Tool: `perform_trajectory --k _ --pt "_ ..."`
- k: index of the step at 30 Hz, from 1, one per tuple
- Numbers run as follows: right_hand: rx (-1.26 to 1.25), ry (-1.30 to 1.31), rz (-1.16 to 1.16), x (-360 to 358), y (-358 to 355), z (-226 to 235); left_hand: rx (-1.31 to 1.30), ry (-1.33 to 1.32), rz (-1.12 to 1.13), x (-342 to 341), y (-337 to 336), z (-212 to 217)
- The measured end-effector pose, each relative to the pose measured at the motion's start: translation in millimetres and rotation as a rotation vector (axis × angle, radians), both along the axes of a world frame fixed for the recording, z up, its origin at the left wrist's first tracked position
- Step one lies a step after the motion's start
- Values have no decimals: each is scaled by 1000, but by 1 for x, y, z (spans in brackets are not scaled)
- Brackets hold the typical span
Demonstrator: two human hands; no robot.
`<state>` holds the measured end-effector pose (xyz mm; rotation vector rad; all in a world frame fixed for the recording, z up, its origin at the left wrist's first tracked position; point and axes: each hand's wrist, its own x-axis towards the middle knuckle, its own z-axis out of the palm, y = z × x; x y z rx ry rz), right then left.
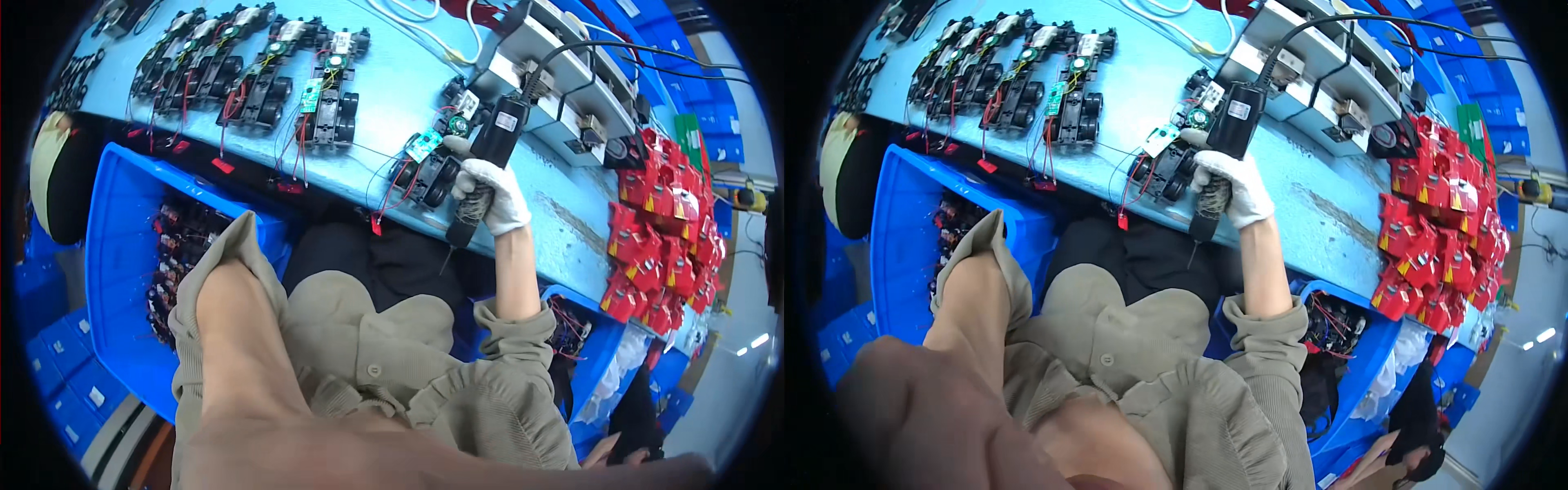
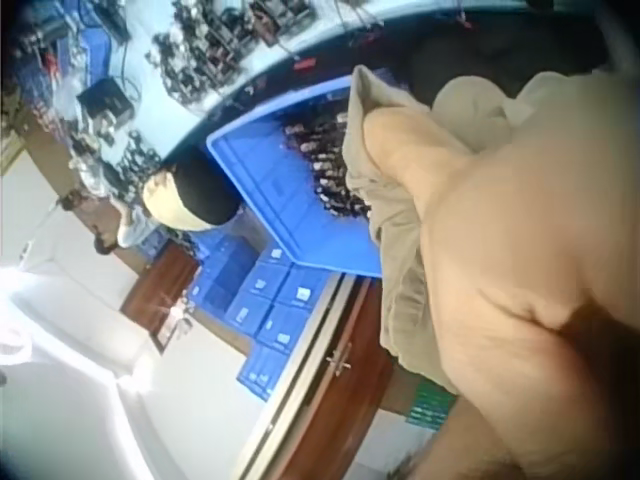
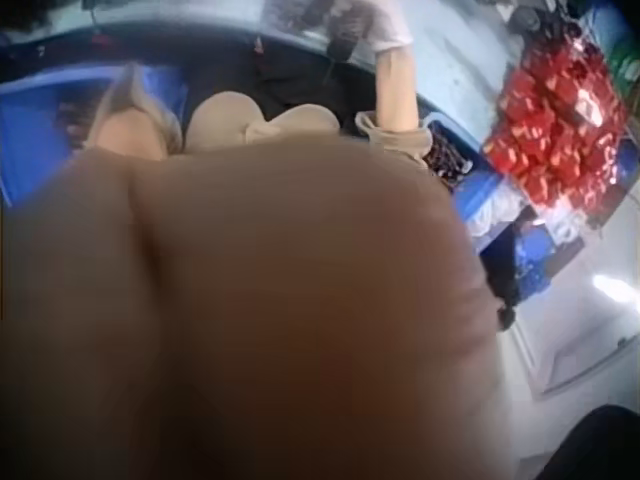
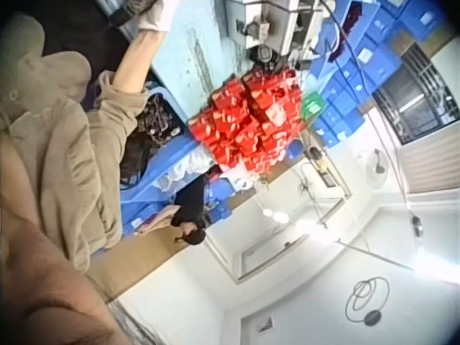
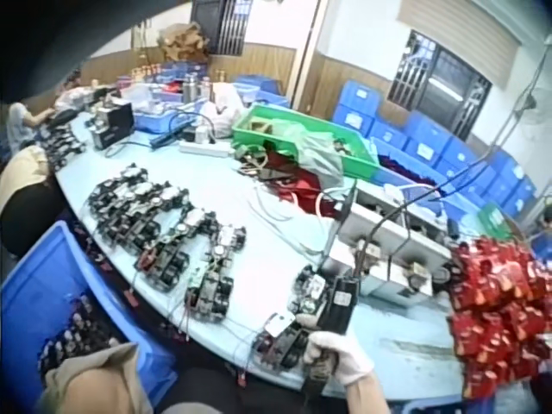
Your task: Assembling electronic components for toys using an electric screwdriver at a factory workbench.
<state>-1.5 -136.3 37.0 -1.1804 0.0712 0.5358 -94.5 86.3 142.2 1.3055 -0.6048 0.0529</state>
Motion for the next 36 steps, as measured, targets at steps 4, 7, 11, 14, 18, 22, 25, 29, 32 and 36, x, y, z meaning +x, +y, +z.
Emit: perform_trajectory --k 4,7,11,14,18,22,25,29,32,36 --pt "24 19 -25 -5 -6 -6 67 49 3 -7 -4 -4" --pt "11 13 -8 -3 -6 -6 126 92 18 -11 1 -8" --pt "1 34 7 -6 0 -3 223 158 70 -8 -8 -10" --pt "-115 -5 77 -7 -12 0 281 166 28 15 -5 -24" --pt "-164 -28 109 -11 1 7 860 -101 480 39 -29 -88" --pt "-253 -94 82 -15 4 8 1025 -164 521 60 -26 -110" --pt "-236 -83 145 -13 -3 20 1142 -186 456 67 -14 -97" --pt "-258 -150 191 -12 -9 17 1457 -340 337 88 7 -65" --pt "-252 -210 182 -13 -12 19 1688 -456 208 102 17 -58" --pt "-245 -230 130 -16 -23 22 1541 -712 -16 111 12 -56"
